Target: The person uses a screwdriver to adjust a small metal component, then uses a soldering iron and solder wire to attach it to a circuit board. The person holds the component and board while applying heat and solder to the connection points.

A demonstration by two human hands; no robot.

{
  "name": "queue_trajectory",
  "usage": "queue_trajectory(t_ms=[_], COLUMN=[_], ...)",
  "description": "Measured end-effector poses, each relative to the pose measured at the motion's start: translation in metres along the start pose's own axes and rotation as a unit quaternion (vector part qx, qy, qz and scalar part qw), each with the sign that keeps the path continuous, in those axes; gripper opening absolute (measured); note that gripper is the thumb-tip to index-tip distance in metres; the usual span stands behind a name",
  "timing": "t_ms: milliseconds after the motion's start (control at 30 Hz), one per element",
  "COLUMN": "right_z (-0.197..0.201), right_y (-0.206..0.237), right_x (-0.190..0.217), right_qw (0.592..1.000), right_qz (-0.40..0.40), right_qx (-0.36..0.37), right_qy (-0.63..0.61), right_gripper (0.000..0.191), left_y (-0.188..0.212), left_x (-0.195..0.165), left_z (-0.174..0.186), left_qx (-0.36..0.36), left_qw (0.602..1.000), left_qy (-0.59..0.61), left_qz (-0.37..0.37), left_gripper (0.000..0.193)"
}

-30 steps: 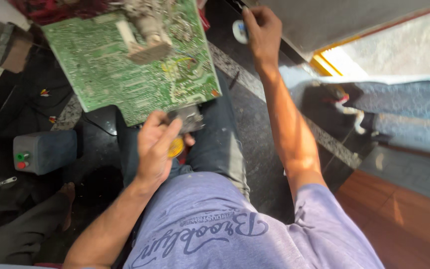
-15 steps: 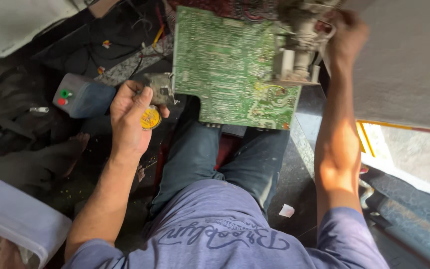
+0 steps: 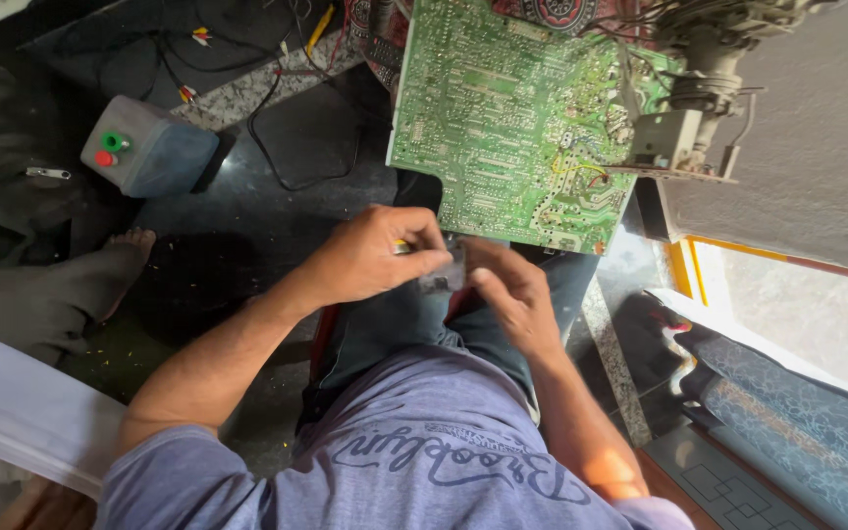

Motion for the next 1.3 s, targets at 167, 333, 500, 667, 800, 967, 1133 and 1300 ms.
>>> queue_trajectory(t_ms=[167, 333, 500, 667, 800, 967, 1133, 1300], right_z=[-0.023, -0.059, -0.1, -0.123, -0.123, -0.127, -0.128, -0.108], right_y=[-0.029, -0.081, -0.135, -0.17, -0.189, -0.191, -0.183, -0.174], right_x=[0.0, 0.01, 0.021, 0.021, 0.017, 0.007, -0.009, -0.018], right_qw=[0.992, 0.99, 0.993, 0.993, 0.998, 1.0, 0.989, 0.983], right_qz=[-0.106, -0.108, -0.086, -0.112, -0.045, 0.001, 0.001, -0.002], right_qx=[0.049, 0.072, 0.081, 0.031, 0.009, 0.016, -0.076, -0.105], right_qy=[-0.049, -0.048, -0.031, -0.03, 0.05, -0.01, -0.124, -0.149], right_gripper=[0.03, 0.021, 0.022, 0.023, 0.025, 0.026, 0.023, 0.027], left_y=[-0.001, 0.001, -0.047, -0.089, -0.127, -0.158, -0.173, -0.181], left_x=[0.007, 0.062, 0.227, 0.371, 0.428, 0.474, 0.494, 0.508], left_z=[0.017, 0.077, 0.206, 0.268, 0.288, 0.298, 0.281, 0.281], left_qx=[0.007, -0.007, -0.28, -0.447, -0.433, -0.403, -0.409, -0.437], left_qw=[0.999, 0.988, 0.93, 0.843, 0.846, 0.859, 0.802, 0.781], left_qy=[0.037, 0.156, 0.22, 0.122, 0.044, 0.086, 0.241, 0.315], left_qz=[0.028, 0.004, 0.091, 0.272, 0.309, 0.302, 0.363, 0.316], left_gripper=[0.015, 0.017, 0.027, 0.016, 0.023, 0.032, 0.032, 0.024])
Point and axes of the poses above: each hand's wrist, its own y-axis away from the middle knuckle, its own z-axis out of the back of the hand, x = y × z, the point moved 5 cm from there along -y, towards the middle knuckle, and after that the axes turned 11 degrees about -z, right-handed, at the moved point
